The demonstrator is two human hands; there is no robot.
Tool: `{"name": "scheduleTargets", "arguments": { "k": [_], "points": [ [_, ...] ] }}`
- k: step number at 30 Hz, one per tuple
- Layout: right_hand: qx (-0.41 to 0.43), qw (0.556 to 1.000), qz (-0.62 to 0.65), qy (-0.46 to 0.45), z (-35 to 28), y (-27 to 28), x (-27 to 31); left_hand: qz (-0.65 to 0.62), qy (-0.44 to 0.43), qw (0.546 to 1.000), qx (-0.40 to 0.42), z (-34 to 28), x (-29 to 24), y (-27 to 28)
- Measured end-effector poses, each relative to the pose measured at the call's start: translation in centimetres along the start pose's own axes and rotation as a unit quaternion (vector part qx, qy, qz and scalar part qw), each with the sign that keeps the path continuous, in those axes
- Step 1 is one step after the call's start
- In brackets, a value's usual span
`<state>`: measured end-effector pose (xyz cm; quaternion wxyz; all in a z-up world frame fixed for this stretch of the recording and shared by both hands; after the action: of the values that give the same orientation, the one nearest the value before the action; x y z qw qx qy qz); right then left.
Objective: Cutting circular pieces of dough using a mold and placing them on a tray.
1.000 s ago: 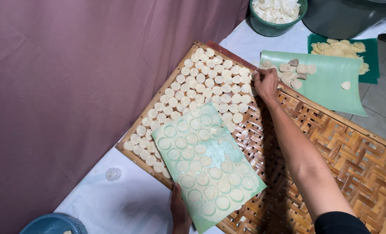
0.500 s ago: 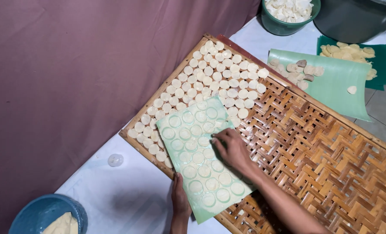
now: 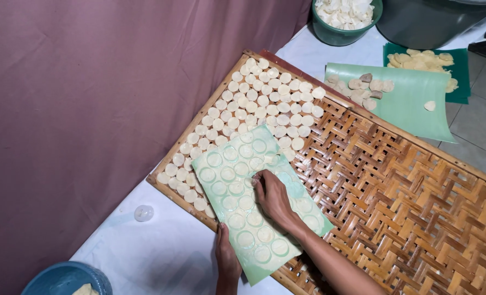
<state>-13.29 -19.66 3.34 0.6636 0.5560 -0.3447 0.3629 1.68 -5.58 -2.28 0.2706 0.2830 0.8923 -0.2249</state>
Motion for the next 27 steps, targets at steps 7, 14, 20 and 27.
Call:
{"name": "scheduleTargets", "arguments": {
  "k": [7, 14, 20, 27],
  "points": [
    [0.047, 0.983, -0.165, 0.062, 1.9, 0.1, -0.1, 0.023, -0.007, 1.0, -0.003, 0.2, 0.1, 0.2],
    [0.136, 0.975, -0.17, 0.043, 0.9, -0.2, 1.0, 0.017, 0.008, 1.0, -0.018, 0.9, 0.5, 0.7],
    [0.25, 0.959, -0.102, -0.086, -3.3, 0.5, 1.4, 0.019, 0.004, 1.0, -0.011, 0.6, 0.2, 0.4],
    [0.157, 0.987, -0.02, -0.027, 1.7, 3.5, -3.9, 0.011, -0.005, 1.0, -0.011, 1.0, 0.6, 0.7]
  ]
}}
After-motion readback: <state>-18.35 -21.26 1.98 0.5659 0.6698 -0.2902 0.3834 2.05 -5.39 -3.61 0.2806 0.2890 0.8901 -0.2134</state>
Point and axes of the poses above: each hand's wrist, its own z-axis towards the middle knuckle, its own y-axis out of the back of the hand, x = y × z, the point moved 8 cm from there along z, towards the middle knuckle, and after that the axes turned 9 degrees about -x, right-handed, at the moved point
